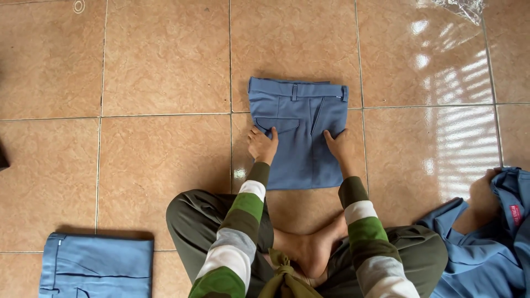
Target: The person takes a pair of blue pants from a pile, lays them flat on the tiled floor, and folds them into a neat rectangular shape.
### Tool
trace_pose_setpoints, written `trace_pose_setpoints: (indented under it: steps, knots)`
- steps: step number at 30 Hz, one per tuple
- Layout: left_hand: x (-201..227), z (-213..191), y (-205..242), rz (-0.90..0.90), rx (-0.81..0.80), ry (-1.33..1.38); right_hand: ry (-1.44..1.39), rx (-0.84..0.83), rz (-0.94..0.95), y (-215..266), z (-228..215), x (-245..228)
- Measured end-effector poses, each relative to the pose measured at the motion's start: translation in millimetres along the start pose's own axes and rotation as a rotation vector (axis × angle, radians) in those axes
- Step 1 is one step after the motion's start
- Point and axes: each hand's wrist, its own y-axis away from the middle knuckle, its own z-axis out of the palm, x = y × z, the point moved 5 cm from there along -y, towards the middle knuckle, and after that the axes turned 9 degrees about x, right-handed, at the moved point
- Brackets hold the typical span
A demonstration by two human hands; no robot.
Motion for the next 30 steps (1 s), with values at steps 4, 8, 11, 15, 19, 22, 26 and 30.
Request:
trace_pose_setpoints:
  steps: [4,8,11,15,19,22,26,30]
  knots:
    - [3,2,-7,-0.15,-0.289,0.364,-0.425,-0.209,0.279,19,-17,-31]
    - [39,-77,4,-0.445,-0.487,1.036,-0.802,-0.21,0.414,19,-34,-18]
    - [56,-115,14,-0.465,-0.466,1.151,-0.918,-0.176,0.357,26,-47,-22]
    - [62,-119,15,-0.477,-0.377,1.235,-0.983,-0.115,0.295,30,-56,-34]
    - [57,-122,5,-0.506,-0.351,1.276,-0.981,-0.096,0.252,27,-58,-53]
    - [45,-135,-8,-0.511,-0.301,1.32,-0.945,-0.097,0.21,32,-63,-81]
    - [14,-153,-27,-0.577,-0.198,1.449,-0.927,-0.152,0.148,27,-45,-111]
    - [-32,-166,-54,-0.644,-0.048,1.555,-0.929,-0.217,0.059,36,-31,-164]
